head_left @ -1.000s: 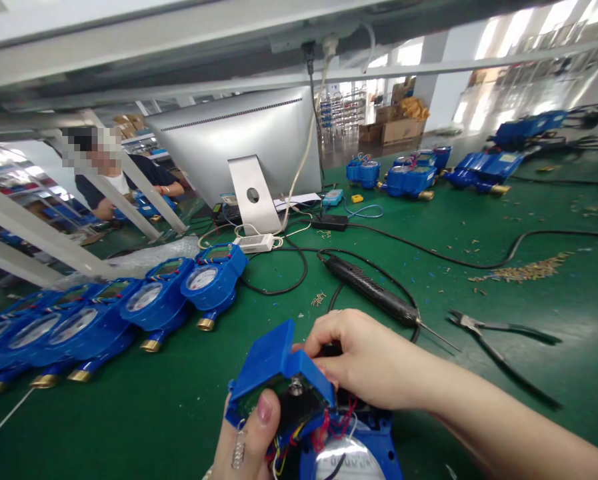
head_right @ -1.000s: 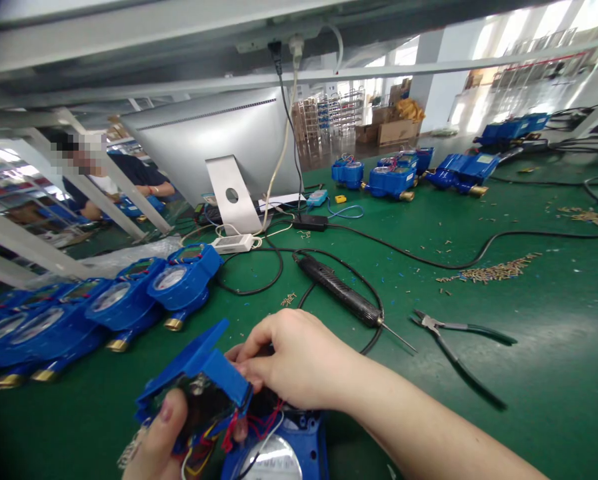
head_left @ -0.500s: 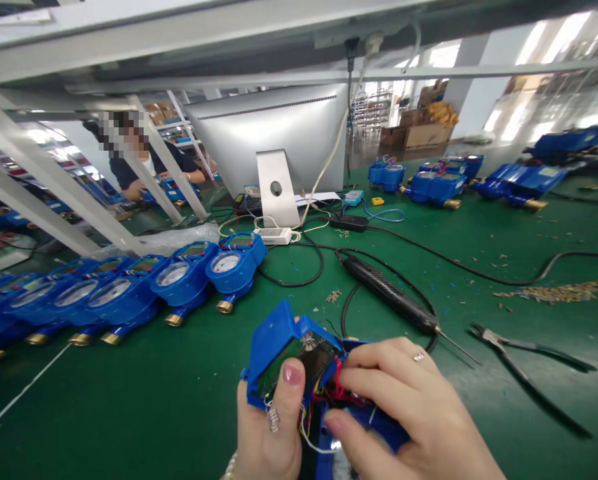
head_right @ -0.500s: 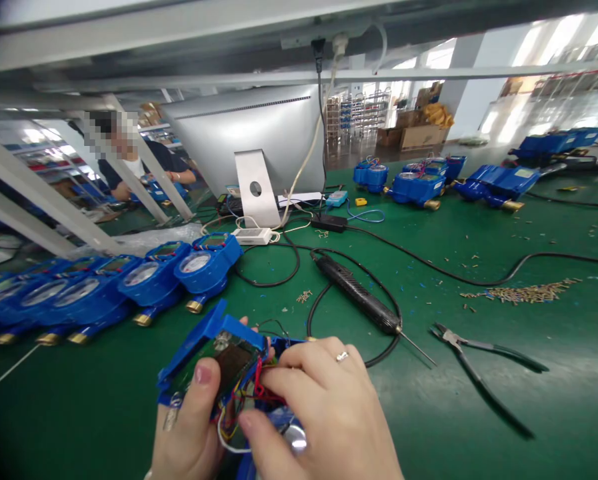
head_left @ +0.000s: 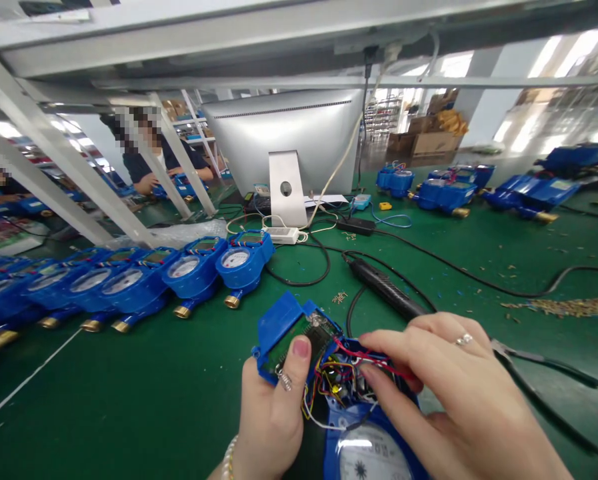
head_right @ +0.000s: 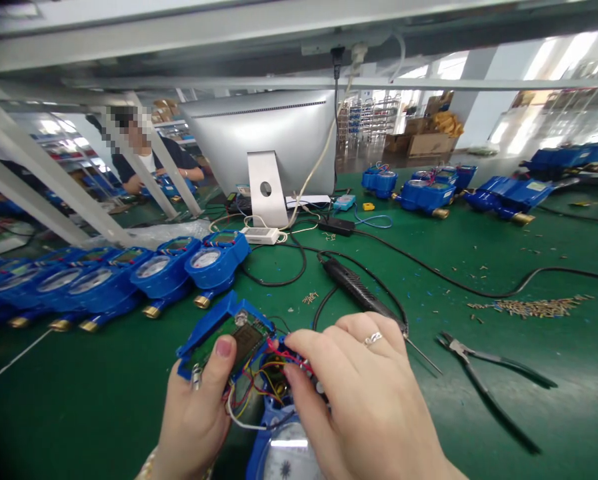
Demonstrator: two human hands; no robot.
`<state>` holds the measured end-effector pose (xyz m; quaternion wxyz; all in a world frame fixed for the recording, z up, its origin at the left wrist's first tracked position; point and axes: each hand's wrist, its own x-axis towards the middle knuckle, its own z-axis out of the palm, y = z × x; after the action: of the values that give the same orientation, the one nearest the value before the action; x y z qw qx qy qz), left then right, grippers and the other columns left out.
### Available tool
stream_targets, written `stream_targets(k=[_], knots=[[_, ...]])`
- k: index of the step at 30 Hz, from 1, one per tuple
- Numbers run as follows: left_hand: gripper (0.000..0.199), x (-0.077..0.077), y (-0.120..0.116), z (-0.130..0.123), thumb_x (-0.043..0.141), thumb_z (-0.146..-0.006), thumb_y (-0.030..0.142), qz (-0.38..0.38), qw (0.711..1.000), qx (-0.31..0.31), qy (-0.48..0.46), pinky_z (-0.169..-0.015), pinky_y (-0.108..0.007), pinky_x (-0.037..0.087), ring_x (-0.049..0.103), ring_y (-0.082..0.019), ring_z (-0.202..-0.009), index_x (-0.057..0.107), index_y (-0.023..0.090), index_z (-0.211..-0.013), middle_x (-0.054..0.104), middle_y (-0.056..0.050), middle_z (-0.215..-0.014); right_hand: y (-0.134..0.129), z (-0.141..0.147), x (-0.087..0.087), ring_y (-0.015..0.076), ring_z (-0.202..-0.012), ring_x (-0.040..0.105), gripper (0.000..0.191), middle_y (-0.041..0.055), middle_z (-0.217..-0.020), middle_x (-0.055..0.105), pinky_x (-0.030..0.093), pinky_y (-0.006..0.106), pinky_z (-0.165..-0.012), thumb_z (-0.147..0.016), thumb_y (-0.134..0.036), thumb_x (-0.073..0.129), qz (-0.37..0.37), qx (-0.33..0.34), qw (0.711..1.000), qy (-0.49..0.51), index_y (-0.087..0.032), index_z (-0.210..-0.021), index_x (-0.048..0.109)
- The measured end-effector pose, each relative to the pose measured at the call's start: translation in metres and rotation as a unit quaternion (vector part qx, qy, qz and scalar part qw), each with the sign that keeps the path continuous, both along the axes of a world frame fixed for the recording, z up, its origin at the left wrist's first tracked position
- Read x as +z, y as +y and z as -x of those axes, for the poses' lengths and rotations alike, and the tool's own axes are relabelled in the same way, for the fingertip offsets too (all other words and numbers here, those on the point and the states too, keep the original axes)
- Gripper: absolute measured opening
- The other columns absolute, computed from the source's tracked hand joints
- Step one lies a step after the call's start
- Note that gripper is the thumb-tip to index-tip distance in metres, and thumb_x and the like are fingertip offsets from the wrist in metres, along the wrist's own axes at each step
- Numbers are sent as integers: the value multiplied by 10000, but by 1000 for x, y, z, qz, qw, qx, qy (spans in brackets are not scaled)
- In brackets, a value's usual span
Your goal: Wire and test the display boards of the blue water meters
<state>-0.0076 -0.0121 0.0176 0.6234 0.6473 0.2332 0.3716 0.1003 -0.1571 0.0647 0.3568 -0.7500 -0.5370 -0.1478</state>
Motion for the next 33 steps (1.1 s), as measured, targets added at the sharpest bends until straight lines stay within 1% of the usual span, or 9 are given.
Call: stream_targets(k=[5, 9, 12, 17, 20, 23, 26, 29, 33], knots=[[282, 6, -1, 1, 564, -891, 355, -29, 999, -34, 1, -529, -220, 515, 582, -146, -528, 648, 172, -694, 636, -7, -601, 3, -3, 2, 162, -696, 466, 94, -34, -698, 572, 325, 329, -755, -896, -162, 599, -3, 11, 999, -41, -221, -953, 645], [332, 9, -1, 1, 573, -880, 352, -78, 997, -26, -3, -469, -192, 493, 551, -129, -469, 622, 167, -608, 599, -3, -525, 3, -4, 4, 154, -687, 474, 95, -42, -717, 599, 315, 327, -751, -886, -165, 610, 15, 8, 1000, -20, -227, -948, 649], [351, 11, -1, 1, 583, -871, 346, -103, 994, -14, 11, -473, -176, 493, 532, -115, -450, 588, 166, -570, 574, 8, -499, 5, -1, 6, 159, -668, 456, 90, -33, -668, 565, 311, 326, -738, -883, -156, 592, 14, 7, 1000, -18, -216, -855, 653], [225, 14, -1, 1, 594, -872, 343, -61, 995, -66, 35, -606, -180, 548, 641, -139, -613, 681, 173, -753, 705, -8, -673, 10, 3, 12, 184, -654, 450, 225, 13, -630, 554, 326, 344, -717, -899, -128, 512, 13, 22, 997, -67, -172, -738, 663], [242, 17, 1, 2, 604, -864, 371, -34, 993, -96, 66, -617, -198, 551, 641, -153, -643, 693, 162, -779, 714, -23, -692, 12, -3, 21, 190, -667, 467, 232, 8, -642, 570, 321, 351, -715, -894, -124, 508, 34, 47, 996, -72, -179, -734, 667], [287, 19, 5, 3, 605, -856, 413, 0, 989, -124, 80, -635, -239, 552, 642, -177, -663, 707, 145, -834, 721, -53, -734, 12, -16, 32, 158, -671, 488, 141, -39, -653, 592, 320, 317, -686, -829, -120, 622, 62, 74, 995, -7, -212, -731, 666], [311, 22, 8, 4, 597, -864, 425, 43, 982, -167, 72, -663, -260, 537, 645, -191, -714, 717, 141, -899, 716, -69, -786, 13, -30, 37, 120, -666, 508, 155, -79, -641, 604, 333, 276, -643, -783, -119, 715, 96, 89, 985, 107, -246, -703, 672], [289, 24, 8, 4, 607, -866, 409, 94, 975, -198, 45, -647, -249, 517, 650, -184, -717, 729, 152, -918, 719, -65, -784, 13, -40, 32, 112, -692, 532, 140, -82, -667, 619, 362, 256, -635, -820, -179, 709, 124, 105, 969, 187, -279, -723, 696], [282, 22, 6, 4, 634, -851, 393, 161, 967, -196, 36, -639, -263, 521, 678, -200, -694, 735, 135, -904, 737, -78, -762, 11, -45, 22, 101, -694, 540, 134, -87, -692, 632, 381, 243, -640, -863, -233, 670, 138, 131, 948, 255, -305, -759, 711]])
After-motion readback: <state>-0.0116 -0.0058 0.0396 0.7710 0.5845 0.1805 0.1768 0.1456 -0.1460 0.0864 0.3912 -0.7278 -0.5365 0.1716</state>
